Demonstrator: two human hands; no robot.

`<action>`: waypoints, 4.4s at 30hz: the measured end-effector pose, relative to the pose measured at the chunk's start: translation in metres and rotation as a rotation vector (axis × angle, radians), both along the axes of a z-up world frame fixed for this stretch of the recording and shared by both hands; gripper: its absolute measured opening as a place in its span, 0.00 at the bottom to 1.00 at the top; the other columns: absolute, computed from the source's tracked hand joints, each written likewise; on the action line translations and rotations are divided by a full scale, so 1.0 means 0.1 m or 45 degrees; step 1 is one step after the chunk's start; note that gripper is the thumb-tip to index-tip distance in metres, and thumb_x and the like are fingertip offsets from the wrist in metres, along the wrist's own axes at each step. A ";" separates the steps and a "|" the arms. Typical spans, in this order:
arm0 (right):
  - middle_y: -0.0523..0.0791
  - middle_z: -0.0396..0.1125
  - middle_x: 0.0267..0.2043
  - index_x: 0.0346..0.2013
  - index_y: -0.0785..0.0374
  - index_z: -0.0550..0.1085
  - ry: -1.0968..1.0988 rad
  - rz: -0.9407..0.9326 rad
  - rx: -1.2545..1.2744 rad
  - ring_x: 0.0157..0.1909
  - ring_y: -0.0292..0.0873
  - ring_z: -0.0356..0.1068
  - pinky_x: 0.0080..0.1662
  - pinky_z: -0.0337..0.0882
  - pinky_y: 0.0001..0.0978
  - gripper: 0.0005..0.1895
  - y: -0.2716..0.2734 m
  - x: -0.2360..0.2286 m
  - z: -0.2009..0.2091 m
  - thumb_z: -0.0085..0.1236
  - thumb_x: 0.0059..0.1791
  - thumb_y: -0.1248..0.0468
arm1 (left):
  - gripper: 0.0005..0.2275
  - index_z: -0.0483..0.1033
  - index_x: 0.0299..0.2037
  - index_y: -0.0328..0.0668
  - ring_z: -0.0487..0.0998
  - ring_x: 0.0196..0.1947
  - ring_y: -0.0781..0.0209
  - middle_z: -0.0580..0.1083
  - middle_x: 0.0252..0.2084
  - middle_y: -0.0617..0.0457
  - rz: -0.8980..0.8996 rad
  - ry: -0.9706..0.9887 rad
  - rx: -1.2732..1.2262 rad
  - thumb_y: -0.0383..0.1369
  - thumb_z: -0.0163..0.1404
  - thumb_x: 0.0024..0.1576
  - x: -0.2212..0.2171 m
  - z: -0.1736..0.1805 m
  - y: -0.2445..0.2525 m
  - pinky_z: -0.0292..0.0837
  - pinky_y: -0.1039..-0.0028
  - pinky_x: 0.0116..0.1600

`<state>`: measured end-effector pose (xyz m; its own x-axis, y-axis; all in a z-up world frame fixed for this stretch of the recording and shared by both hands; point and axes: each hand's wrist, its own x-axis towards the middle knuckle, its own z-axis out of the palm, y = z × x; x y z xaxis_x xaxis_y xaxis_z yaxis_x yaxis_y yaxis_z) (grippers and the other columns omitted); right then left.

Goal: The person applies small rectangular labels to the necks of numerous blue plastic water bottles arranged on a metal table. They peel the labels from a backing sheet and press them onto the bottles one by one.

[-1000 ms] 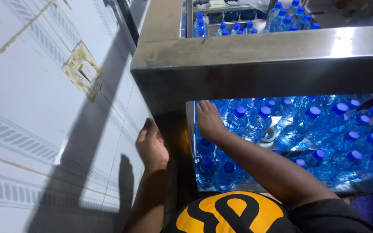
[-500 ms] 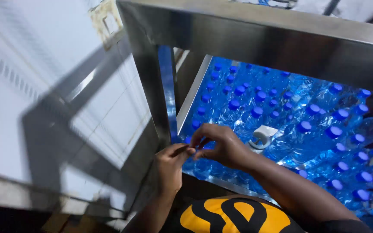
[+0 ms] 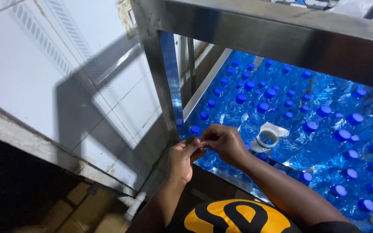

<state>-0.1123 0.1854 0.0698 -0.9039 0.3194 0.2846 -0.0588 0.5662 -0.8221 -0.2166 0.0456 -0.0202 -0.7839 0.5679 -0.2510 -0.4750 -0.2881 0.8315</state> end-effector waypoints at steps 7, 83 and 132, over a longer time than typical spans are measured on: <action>0.43 0.82 0.38 0.37 0.57 0.86 0.002 -0.155 0.113 0.40 0.42 0.84 0.39 0.85 0.32 0.04 0.12 -0.19 -0.10 0.74 0.49 0.67 | 0.11 0.88 0.51 0.22 0.89 0.38 0.50 0.87 0.40 0.38 -0.132 0.122 -0.194 0.23 0.61 0.61 -0.19 0.21 0.02 0.90 0.65 0.48; 0.45 0.81 0.54 0.54 0.53 0.87 -0.650 -0.426 0.569 0.48 0.50 0.82 0.44 0.81 0.42 0.13 0.75 -1.29 -0.56 0.63 0.56 0.63 | 0.15 0.88 0.50 0.20 0.91 0.40 0.48 0.88 0.43 0.35 -0.100 0.067 -0.312 0.27 0.65 0.57 -0.74 0.10 -0.02 0.91 0.64 0.43; 0.48 0.77 0.51 0.53 0.58 0.82 -0.359 -0.217 0.524 0.45 0.50 0.81 0.39 0.80 0.37 0.11 0.22 -1.09 -0.72 0.65 0.56 0.64 | 0.17 0.83 0.57 0.19 0.88 0.52 0.42 0.85 0.52 0.32 -0.192 -0.151 -0.233 0.29 0.58 0.62 -0.83 0.05 -0.25 0.87 0.58 0.57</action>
<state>-0.2211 0.2070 -0.0021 -0.9084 0.3815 0.1711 0.2535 0.8279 -0.5003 -0.2998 0.0205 -0.0150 -0.6531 0.6127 -0.4451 -0.5982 -0.0570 0.7993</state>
